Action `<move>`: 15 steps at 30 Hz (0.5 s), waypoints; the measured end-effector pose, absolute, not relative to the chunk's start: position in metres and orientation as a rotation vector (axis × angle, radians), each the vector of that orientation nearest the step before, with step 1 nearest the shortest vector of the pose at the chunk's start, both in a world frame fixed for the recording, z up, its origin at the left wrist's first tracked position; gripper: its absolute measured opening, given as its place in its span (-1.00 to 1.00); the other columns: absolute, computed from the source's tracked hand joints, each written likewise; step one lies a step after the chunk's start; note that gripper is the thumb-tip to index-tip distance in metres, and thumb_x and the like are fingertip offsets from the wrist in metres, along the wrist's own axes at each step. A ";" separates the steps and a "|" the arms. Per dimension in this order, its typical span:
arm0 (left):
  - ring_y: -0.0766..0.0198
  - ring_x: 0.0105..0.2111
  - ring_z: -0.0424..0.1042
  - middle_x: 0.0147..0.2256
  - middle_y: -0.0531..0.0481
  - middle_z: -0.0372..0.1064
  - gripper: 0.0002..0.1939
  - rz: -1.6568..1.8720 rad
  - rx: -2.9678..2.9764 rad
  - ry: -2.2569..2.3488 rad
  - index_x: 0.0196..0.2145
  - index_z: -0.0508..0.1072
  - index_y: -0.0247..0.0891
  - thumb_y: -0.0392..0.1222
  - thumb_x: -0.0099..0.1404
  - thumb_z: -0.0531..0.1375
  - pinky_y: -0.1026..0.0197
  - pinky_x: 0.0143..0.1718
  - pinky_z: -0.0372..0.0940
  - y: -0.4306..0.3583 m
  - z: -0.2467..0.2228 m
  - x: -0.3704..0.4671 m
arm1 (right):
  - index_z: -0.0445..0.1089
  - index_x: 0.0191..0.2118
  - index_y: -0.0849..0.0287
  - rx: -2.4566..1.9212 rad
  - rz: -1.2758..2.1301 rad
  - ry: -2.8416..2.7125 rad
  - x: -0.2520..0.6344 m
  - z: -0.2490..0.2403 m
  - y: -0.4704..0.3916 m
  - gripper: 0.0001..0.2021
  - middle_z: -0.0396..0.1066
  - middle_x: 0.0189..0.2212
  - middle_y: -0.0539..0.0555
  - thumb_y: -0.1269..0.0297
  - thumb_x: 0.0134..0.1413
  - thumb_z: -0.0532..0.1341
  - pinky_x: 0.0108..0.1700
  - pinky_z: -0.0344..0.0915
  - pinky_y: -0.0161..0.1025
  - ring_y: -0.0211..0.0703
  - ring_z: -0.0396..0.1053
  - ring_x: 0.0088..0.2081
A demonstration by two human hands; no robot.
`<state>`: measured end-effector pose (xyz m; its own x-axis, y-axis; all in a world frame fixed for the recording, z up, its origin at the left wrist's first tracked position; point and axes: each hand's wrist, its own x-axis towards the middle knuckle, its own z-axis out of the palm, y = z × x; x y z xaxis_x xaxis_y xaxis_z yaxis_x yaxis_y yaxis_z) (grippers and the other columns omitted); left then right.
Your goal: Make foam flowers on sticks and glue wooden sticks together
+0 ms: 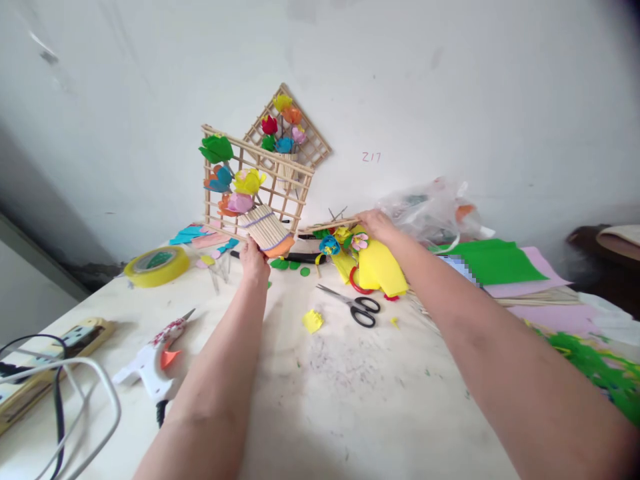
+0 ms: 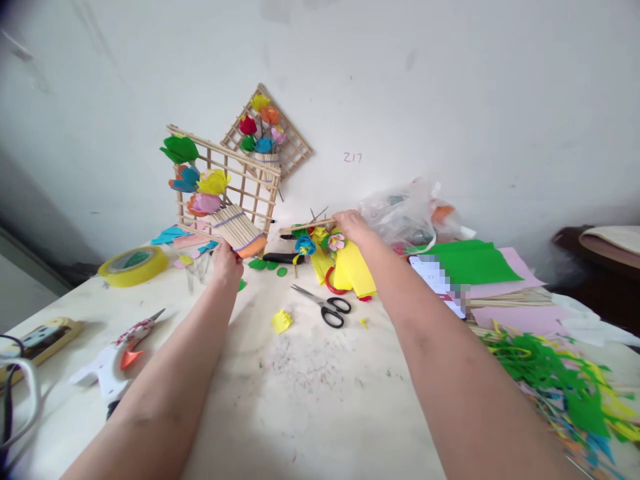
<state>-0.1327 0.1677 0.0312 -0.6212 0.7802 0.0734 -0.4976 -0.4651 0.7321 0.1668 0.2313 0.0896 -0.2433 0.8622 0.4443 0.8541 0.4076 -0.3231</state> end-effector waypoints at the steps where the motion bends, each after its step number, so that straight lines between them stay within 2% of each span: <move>1: 0.49 -0.66 0.15 -0.64 0.21 0.13 -0.66 2.120 0.525 0.888 -0.50 0.22 -0.27 0.05 0.08 0.22 0.41 -0.63 0.00 0.168 0.031 -0.133 | 0.50 -0.34 0.10 -1.485 -0.074 -2.173 0.166 0.093 0.234 -0.85 0.50 -0.38 0.09 0.41 -0.03 0.19 -0.20 0.19 -0.29 -0.08 0.38 -0.23; 6: 0.50 -0.68 0.11 -0.65 0.22 0.10 -0.66 2.129 0.549 0.863 -0.51 0.20 -0.26 0.03 0.07 0.22 0.41 -0.64 -0.02 0.167 0.033 -0.133 | 0.48 -0.20 0.13 -1.572 -0.301 -2.195 0.163 0.117 0.239 -0.76 0.49 -0.31 0.14 0.35 0.11 0.08 -0.25 0.17 -0.28 -0.08 0.38 -0.25; 10: 0.50 -0.66 0.14 -0.63 0.21 0.12 -0.66 2.148 0.536 0.845 -0.51 0.19 -0.26 0.02 0.06 0.22 0.42 -0.62 0.00 0.165 0.036 -0.135 | 0.47 -0.24 0.16 -1.588 -0.293 -2.111 0.160 0.134 0.243 -0.76 0.47 -0.38 0.14 0.25 0.14 0.08 -0.34 0.14 -0.29 -0.12 0.35 -0.34; 15: 0.53 -0.71 0.03 -0.67 0.24 0.03 -0.64 2.156 0.512 0.841 -0.55 0.15 -0.26 0.01 0.05 0.23 0.40 -0.65 -0.09 0.164 0.036 -0.136 | 0.47 -0.30 0.20 -1.580 -0.273 -2.022 0.160 0.140 0.254 -0.78 0.43 -0.44 0.11 0.22 0.11 0.11 -0.38 0.13 -0.29 -0.15 0.32 -0.39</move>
<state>-0.1355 0.1638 0.0362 -0.6372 0.7655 0.0900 -0.5022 -0.5009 0.7049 0.1605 0.2543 0.1404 -0.1544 0.8294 0.5369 0.9422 0.2872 -0.1726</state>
